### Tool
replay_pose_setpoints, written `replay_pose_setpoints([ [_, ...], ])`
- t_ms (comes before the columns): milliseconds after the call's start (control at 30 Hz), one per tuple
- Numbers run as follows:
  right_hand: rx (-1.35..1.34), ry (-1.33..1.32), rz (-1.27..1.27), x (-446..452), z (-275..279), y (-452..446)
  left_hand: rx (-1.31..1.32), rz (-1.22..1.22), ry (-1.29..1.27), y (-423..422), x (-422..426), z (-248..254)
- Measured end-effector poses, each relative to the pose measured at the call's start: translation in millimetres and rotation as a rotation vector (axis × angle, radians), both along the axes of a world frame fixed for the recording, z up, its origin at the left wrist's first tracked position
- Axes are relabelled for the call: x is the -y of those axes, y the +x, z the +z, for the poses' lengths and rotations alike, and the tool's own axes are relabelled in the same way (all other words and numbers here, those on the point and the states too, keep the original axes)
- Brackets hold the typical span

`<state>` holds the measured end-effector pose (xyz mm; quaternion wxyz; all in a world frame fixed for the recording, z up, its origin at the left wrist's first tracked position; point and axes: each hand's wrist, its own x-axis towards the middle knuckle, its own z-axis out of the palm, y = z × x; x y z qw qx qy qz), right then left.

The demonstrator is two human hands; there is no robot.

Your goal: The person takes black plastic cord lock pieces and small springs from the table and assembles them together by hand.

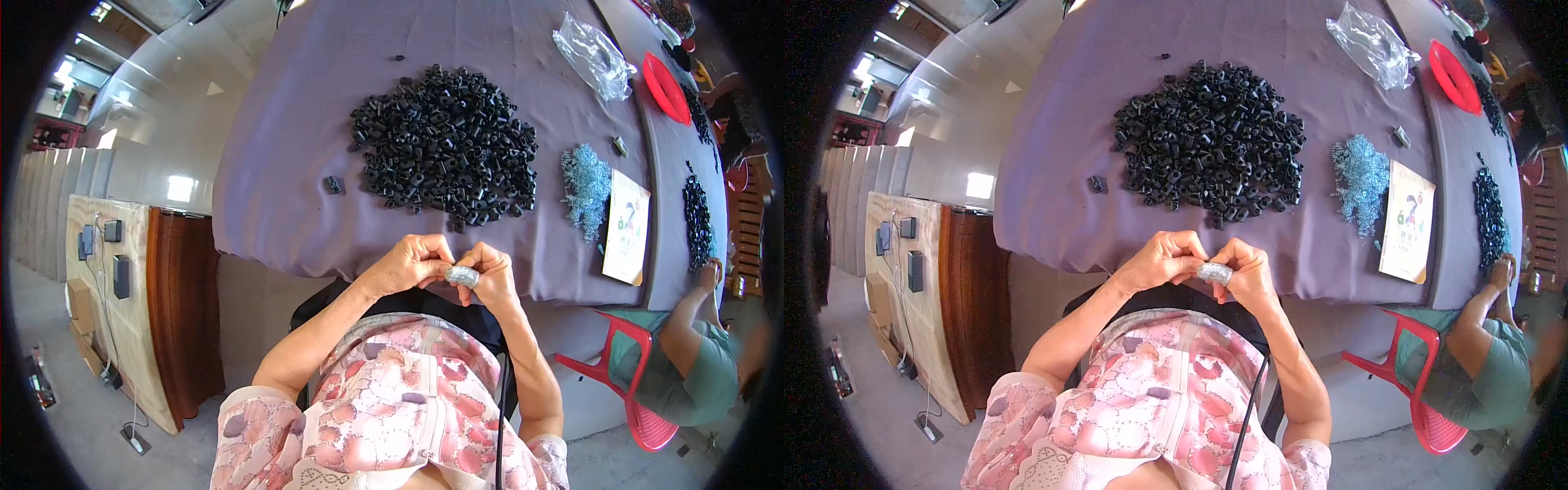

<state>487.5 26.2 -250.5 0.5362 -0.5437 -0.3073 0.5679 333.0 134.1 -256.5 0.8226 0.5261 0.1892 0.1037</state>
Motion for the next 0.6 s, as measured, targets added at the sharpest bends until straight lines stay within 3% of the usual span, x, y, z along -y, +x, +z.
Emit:
replay_pose_setpoints([
  [67,0.093,-0.027,0.043,1.3,-0.3,-0.7,0.008,0.008,0.007,1.4,-0.1,0.8],
  [267,-0.095,0.036,-0.055,-4.8,4.4,-5.9,-0.014,0.061,-0.079,1.2,-1.2,0.1],
  [600,0.063,0.027,0.013,-1.8,1.2,-13.8,-0.036,0.095,-0.091,3.7,-4.1,9.1],
])
